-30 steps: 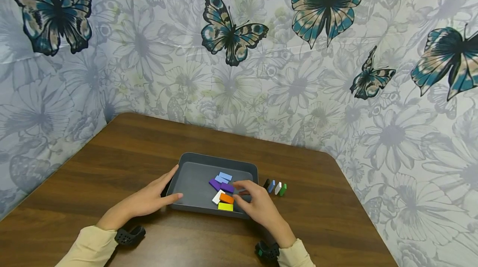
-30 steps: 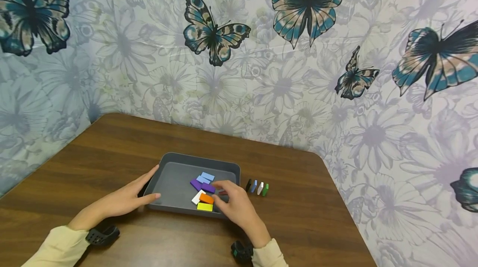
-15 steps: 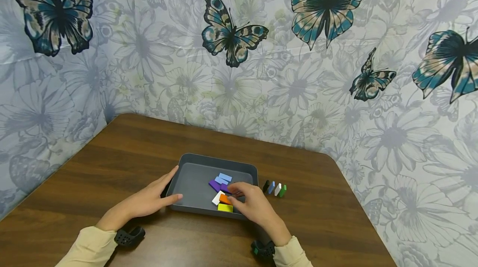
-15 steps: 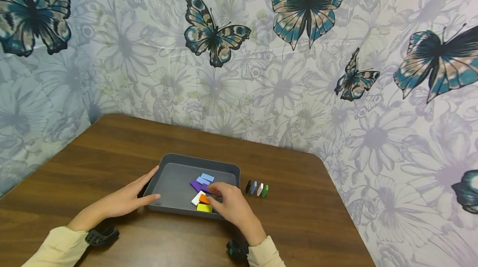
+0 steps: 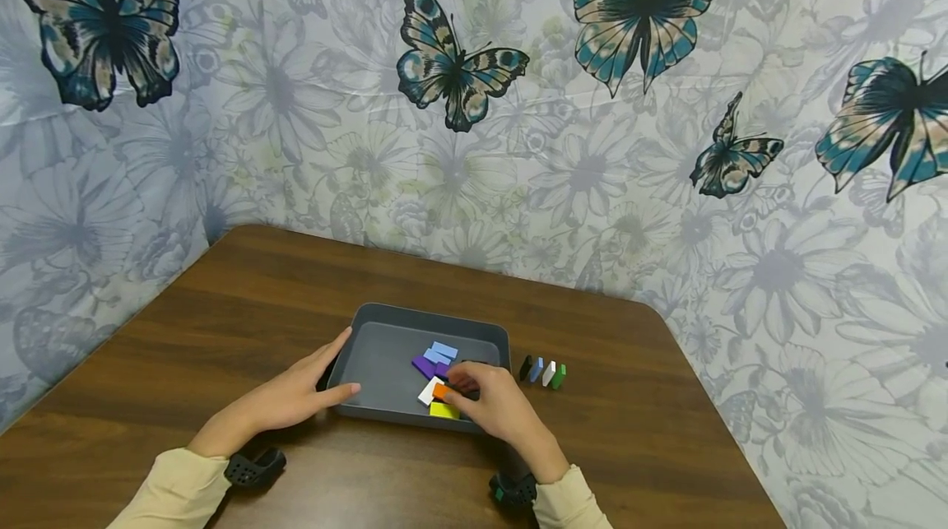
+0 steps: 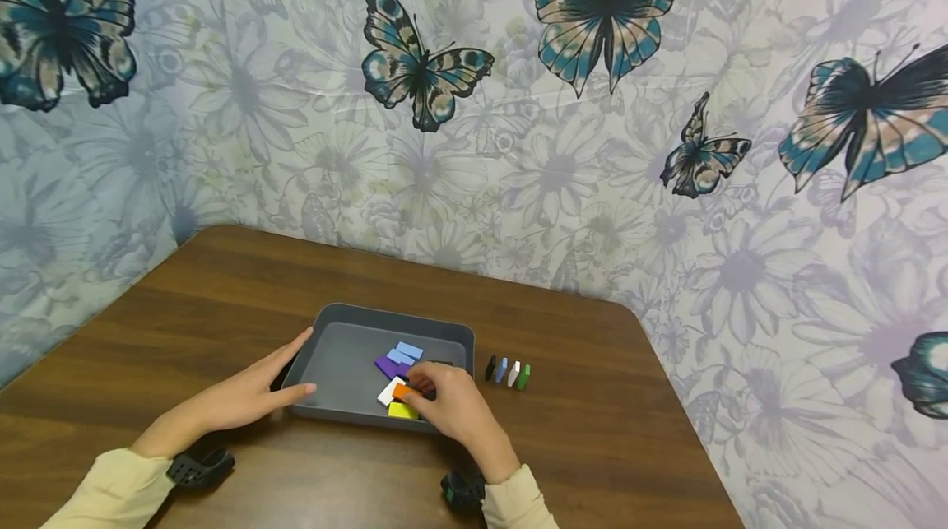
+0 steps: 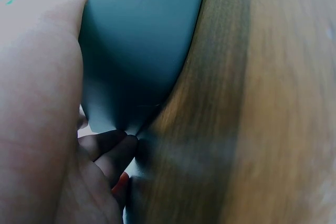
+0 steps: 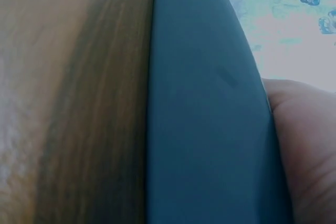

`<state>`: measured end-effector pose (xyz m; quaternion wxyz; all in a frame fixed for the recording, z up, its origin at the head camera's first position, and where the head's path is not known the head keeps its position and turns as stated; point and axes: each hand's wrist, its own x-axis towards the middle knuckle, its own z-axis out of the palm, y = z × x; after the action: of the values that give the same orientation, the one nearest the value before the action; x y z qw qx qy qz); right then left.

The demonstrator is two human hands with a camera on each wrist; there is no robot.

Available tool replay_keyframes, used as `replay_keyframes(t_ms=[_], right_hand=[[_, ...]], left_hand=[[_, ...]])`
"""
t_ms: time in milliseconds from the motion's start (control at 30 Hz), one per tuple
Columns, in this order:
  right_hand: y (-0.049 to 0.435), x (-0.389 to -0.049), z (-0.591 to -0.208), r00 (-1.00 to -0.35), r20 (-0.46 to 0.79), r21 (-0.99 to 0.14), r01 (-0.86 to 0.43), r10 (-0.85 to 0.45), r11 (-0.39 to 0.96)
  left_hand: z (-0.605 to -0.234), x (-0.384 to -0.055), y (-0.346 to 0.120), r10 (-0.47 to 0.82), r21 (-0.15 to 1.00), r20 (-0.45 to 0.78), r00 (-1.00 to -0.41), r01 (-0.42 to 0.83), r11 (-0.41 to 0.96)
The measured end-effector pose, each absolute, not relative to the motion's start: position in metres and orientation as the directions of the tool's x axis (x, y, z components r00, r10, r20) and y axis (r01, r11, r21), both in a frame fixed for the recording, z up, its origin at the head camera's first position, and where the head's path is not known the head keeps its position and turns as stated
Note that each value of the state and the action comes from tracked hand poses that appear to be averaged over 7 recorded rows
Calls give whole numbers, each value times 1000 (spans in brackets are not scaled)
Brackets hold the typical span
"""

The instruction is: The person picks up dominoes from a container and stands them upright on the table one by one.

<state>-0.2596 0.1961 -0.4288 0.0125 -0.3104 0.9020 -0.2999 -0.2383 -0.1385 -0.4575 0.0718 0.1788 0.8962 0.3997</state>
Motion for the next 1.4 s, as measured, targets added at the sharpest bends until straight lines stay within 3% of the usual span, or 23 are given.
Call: replay_keyframes(t_ms=[700,1400], right_hand=[[194,-263,-428,-809,72,-570,-514,-584,641],[195,-258,-426,-806,100,-547,-535,-584,644]], left_hand=[[-459,-239,-139,381,737,25,-924,274,617],[-461,-240,-138,380,727,43,-924,290,622]])
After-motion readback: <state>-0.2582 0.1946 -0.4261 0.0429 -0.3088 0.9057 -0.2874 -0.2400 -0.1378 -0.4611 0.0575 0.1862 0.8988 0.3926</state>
